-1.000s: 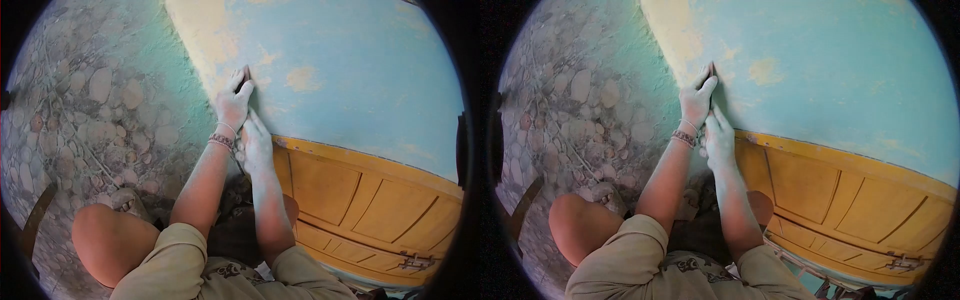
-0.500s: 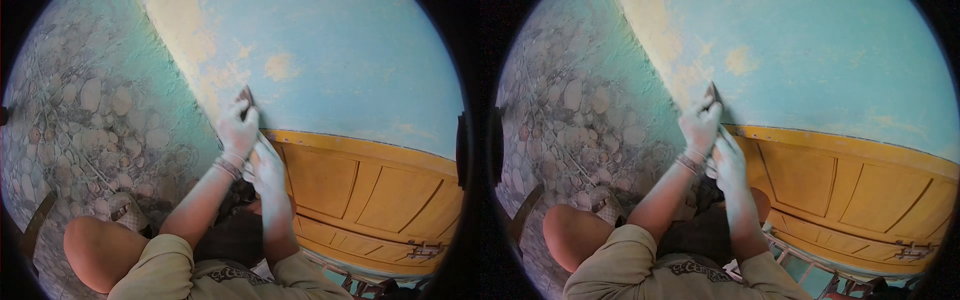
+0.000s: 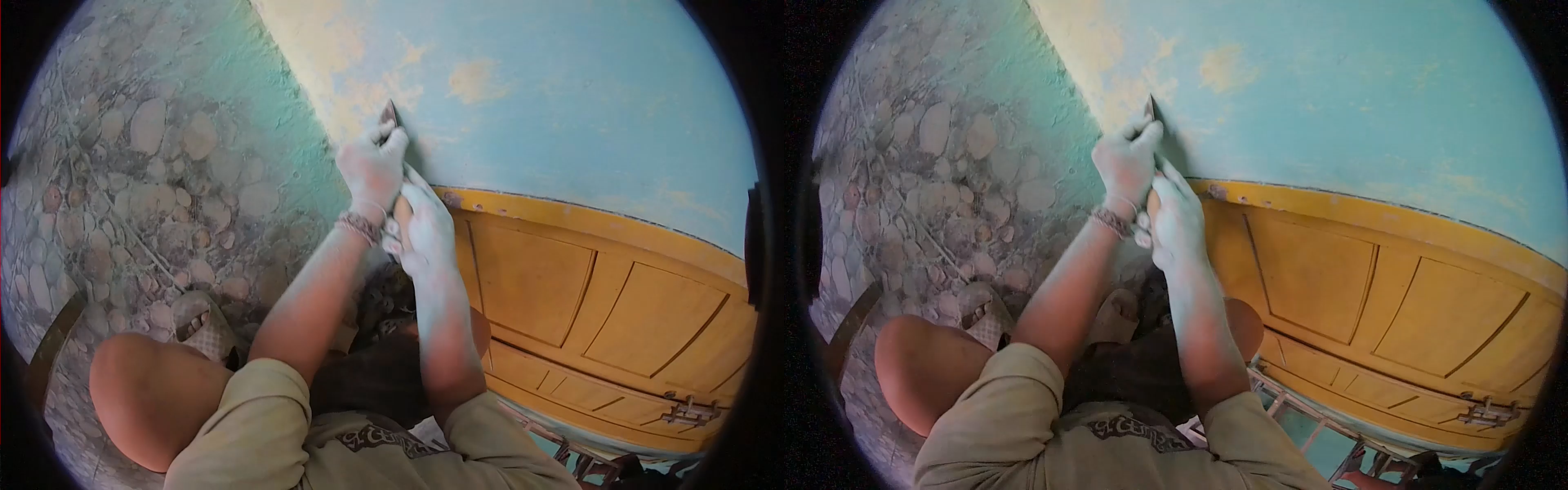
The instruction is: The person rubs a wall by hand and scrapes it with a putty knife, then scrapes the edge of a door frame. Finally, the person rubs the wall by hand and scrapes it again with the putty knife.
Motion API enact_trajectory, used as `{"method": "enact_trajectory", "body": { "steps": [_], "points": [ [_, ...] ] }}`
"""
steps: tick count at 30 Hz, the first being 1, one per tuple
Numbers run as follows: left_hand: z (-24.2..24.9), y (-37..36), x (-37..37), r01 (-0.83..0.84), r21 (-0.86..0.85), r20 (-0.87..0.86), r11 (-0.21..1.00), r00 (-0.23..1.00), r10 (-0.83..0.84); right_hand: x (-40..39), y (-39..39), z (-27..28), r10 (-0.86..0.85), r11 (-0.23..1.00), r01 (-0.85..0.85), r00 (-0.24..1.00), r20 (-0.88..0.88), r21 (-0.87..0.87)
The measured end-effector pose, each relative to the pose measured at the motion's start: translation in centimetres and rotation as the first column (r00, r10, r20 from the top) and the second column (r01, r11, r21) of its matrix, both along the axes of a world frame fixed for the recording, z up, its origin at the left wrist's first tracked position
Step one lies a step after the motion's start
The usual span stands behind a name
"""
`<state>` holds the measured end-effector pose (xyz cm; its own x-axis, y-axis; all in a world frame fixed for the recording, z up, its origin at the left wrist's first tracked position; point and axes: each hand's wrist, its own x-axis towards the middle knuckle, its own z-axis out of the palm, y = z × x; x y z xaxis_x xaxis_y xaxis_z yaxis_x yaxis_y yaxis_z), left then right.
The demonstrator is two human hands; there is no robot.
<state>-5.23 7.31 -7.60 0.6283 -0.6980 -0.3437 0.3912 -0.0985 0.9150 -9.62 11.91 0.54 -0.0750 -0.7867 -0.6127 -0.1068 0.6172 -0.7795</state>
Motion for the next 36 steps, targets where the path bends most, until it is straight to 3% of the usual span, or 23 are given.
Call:
{"method": "enact_trajectory", "body": {
  "steps": [3, 5, 7, 9, 10, 13, 14, 16, 22, 25, 27, 29, 30, 32, 33, 34, 36],
  "points": [
    [0.0, 1.0, 0.0, 0.134, 0.037, -0.078, 0.990, 0.988, -0.131, -0.3, 1.0, -0.5, 0.026, 0.999, -0.025, 0.997, 0.073, -0.023],
    [-0.1, 1.8, -2.9, 0.081, 0.012, 0.023, 0.997, 0.996, -0.081, -2.4, 1.8, 0.4, 0.024, 1.000, -0.023, 0.993, 0.118, -0.007],
    [-0.1, 1.8, -3.9, -0.017, -0.023, 0.099, 1.000, 0.995, 0.019, -2.1, 1.9, 1.1, -0.013, 1.000, 0.013, 0.999, 0.048, 0.006],
    [-1.3, 0.9, -2.8, 0.063, -0.063, -0.080, 0.996, 0.994, -0.068, -1.3, 1.8, 0.4, -0.003, 1.000, 0.003, 0.998, 0.055, -0.003],
    [-1.6, 0.7, -2.1, 0.099, -0.085, -0.164, 0.991, 0.980, -0.112, 0.2, 2.2, 0.3, -0.053, 0.998, 0.054, 0.994, -0.097, 0.016],
    [-1.1, 1.8, -1.0, 0.111, -0.079, -0.148, 0.991, 0.981, -0.122, 0.0, 2.9, -0.6, -0.042, 0.999, 0.042, 0.999, 0.011, -0.009],
    [-0.4, 2.4, -1.3, 0.169, -0.021, -0.296, 0.985, 0.941, -0.167, -0.9, 2.8, -0.2, -0.001, 1.000, 0.001, 1.000, 0.026, 0.011],
    [-0.8, 3.2, -3.6, 0.149, -0.024, -0.378, 0.989, 0.914, -0.146, -3.0, 2.8, 1.0, 0.103, 0.994, -0.105, 0.993, 0.050, 0.034],
    [2.0, 3.9, -6.2, -0.038, -0.216, -0.574, 0.976, 0.813, -0.095, -4.0, 1.6, 5.5, 0.121, 0.991, -0.122, 0.992, 0.025, 0.054],
    [4.3, 3.5, -5.0, 0.012, -0.181, -0.536, 0.983, 0.837, -0.109, -3.1, 0.7, 7.6, 0.120, 0.991, -0.122, 0.992, 0.042, 0.053],
    [3.8, 2.4, -4.9, -0.008, -0.133, -0.451, 0.991, 0.891, -0.054, -3.4, -0.7, 7.6, 0.152, 0.984, -0.160, 0.983, 0.107, 0.072],
    [2.4, 1.4, -4.6, -0.055, -0.092, -0.413, 0.994, 0.910, 0.012, -3.3, -2.1, 5.6, 0.071, 0.990, -0.087, 0.988, 0.138, 0.114],
    [2.6, 1.7, -3.3, -0.071, -0.113, -0.666, 0.991, 0.745, -0.023, -2.4, -2.3, 4.9, 0.032, 0.990, -0.049, 0.991, 0.126, 0.130],
    [1.5, 1.3, -4.4, -0.083, -0.110, -0.655, 0.990, 0.755, -0.009, -0.7, -1.8, 4.8, 0.014, 0.995, -0.019, 0.998, 0.056, 0.097],
    [1.7, 1.1, -4.2, -0.089, -0.111, -0.649, 0.990, 0.761, -0.004, -0.7, -1.8, 5.2, 0.005, 0.994, -0.017, 0.995, 0.103, 0.111],
    [2.0, 1.0, -4.4, -0.062, -0.090, -0.525, 0.994, 0.851, 0.006, -1.1, -1.8, 5.8, -0.010, 0.992, -0.008, 0.989, 0.146, 0.126],
    [2.3, 0.8, -3.9, -0.060, -0.079, -0.548, 0.995, 0.837, 0.007, -1.0, -2.3, 5.8, -0.041, 0.993, 0.026, 0.990, 0.137, 0.112]
  ]
}}
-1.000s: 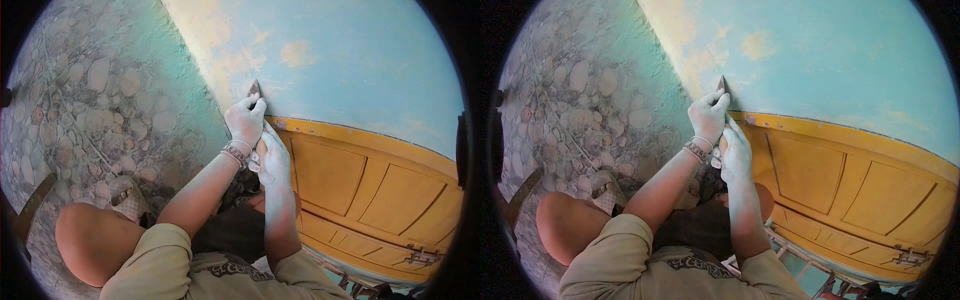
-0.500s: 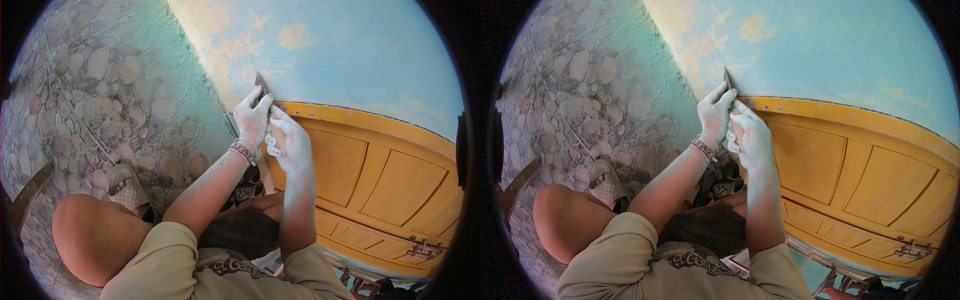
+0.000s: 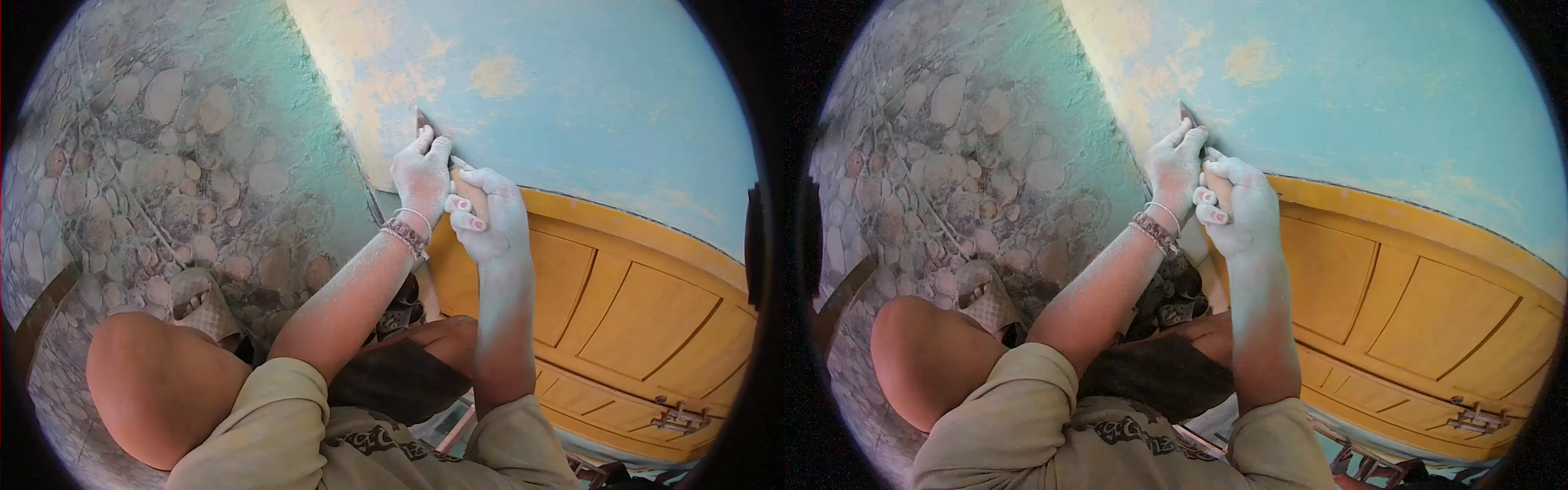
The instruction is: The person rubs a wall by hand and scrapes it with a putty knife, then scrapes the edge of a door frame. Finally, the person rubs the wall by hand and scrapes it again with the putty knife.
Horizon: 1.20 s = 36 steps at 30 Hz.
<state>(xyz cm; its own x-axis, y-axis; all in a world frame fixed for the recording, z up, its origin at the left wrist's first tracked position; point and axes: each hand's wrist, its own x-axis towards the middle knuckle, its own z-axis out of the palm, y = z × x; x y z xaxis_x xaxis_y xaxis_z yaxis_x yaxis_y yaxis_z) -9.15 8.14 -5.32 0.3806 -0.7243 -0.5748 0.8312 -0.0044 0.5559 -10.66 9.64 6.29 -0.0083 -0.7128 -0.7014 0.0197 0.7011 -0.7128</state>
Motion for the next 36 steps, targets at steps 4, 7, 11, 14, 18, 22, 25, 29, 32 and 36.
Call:
{"method": "enact_trajectory", "body": {
  "steps": [4, 7, 11, 14, 18, 22, 25, 29, 32, 36],
  "points": [
    [-3.1, -0.5, 1.6, 0.032, -0.032, -0.114, 0.999, 0.993, -0.035, 1.3, -1.2, -3.7, -0.070, 0.997, 0.072, 0.991, -0.116, 0.015],
    [-3.6, -0.1, 2.0, -0.002, -0.020, -0.090, 1.000, 0.996, 0.000, 2.2, -0.4, -4.4, -0.053, 0.999, 0.052, 0.992, -0.116, -0.010],
    [-3.8, -1.4, 0.3, 0.023, 0.042, 0.003, 0.999, 1.000, -0.023, 1.8, -0.8, -2.9, -0.042, 0.999, 0.042, 0.996, -0.076, -0.001],
    [-5.1, -1.2, 2.7, 0.070, -0.023, 0.004, 0.997, 0.998, -0.070, 3.1, -1.9, -5.0, -0.049, 0.998, 0.054, 0.994, -0.099, 0.045],
    [-5.6, -1.1, 5.1, 0.057, -0.040, -0.083, 0.998, 0.995, -0.060, 5.5, -0.8, -6.1, -0.080, 0.997, 0.079, 0.993, -0.085, -0.011],
    [-6.8, -1.8, 5.4, 0.029, 0.022, -0.113, 0.999, 0.993, -0.027, 5.9, -1.8, -7.0, -0.047, 0.999, 0.048, 0.993, -0.110, 0.009],
    [-10.4, -2.7, 5.4, -0.034, 0.028, -0.149, 0.999, 0.988, 0.038, 6.1, -3.3, -11.0, -0.097, 0.992, 0.106, 0.988, -0.123, 0.072],
    [-11.1, -2.2, 5.9, -0.012, 0.021, -0.202, 1.000, 0.979, 0.016, 7.3, -1.6, -11.2, -0.094, 0.996, 0.093, 0.983, -0.160, -0.008],
    [-12.9, -3.4, 5.2, -0.007, 0.053, -0.062, 0.999, 0.998, 0.010, 6.9, -3.2, -12.5, -0.066, 0.997, 0.070, 0.991, -0.115, 0.030],
    [-15.5, -4.2, 7.3, 0.002, 0.108, -0.050, 0.994, 0.999, 0.003, 7.8, -4.9, -15.8, -0.076, 0.994, 0.087, 0.984, -0.163, 0.065]
  ]
}}
